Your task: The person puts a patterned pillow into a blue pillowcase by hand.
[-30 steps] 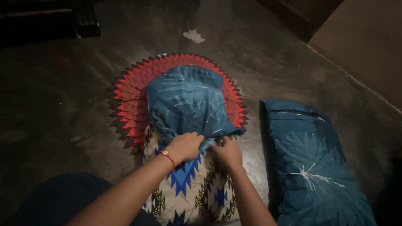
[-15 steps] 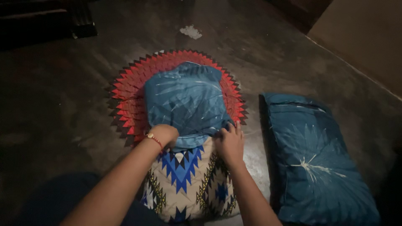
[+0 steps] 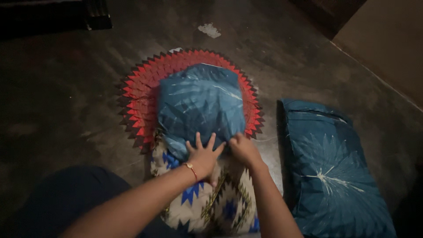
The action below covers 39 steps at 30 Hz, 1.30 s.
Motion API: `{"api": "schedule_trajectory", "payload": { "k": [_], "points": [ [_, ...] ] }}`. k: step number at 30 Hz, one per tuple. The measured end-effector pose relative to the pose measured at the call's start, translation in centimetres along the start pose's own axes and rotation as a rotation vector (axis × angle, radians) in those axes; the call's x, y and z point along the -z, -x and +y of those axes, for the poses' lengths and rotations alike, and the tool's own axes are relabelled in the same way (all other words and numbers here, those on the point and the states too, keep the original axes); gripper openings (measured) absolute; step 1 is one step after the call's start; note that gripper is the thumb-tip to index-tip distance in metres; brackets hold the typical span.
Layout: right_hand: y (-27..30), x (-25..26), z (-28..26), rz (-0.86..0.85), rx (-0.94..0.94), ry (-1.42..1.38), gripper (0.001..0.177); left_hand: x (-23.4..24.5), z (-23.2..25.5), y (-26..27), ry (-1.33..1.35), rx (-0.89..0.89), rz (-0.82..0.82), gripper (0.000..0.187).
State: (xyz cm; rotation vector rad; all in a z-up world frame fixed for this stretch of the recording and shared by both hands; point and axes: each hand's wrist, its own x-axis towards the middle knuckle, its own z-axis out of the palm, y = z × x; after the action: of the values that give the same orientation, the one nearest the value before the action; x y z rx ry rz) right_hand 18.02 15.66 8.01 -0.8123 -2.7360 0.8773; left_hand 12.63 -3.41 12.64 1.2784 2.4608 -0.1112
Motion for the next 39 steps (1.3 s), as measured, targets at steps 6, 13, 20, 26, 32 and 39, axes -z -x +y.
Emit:
{"api": "schedule_trajectory", "payload": {
  "k": [6, 13, 20, 26, 32, 39],
  "points": [
    [-0.8, 0.1, 0.8, -0.527, -0.181, 0.269, 0.060, -2.5, 0.2, -1.3, 0.033, -0.062, -0.014, 0.142],
    [2.0, 1.4, 2.9, 0.044, 0.094, 0.338, 0.063, -1.1, 0.0, -0.7, 0.081, -0.076, -0.100, 0.157],
    [1.6, 1.1, -0.2, -0.071, 0.143, 0.317, 0.043, -0.9, -0.3, 0.2, 0.146, -0.025, -0.071, 0.158],
    [2.9, 0.5, -3.4, -0.186, -0.034, 0.475, 0.048, -4.6, -0.5, -2.4, 0.130, -0.028, -0.043, 0.140],
    [3.0, -2.0, -2.7, 0.167, 0.498, 0.472, 0.040, -4.0, -0.5, -2.4, 0.134, -0.032, 0.080, 0.120],
    [1.5, -3.6, 0.0, -0.018, 0.103, 0.386, 0.032, -2.3, -0.4, -0.6, 0.211, 0.015, 0.060, 0.130]
  ]
}}
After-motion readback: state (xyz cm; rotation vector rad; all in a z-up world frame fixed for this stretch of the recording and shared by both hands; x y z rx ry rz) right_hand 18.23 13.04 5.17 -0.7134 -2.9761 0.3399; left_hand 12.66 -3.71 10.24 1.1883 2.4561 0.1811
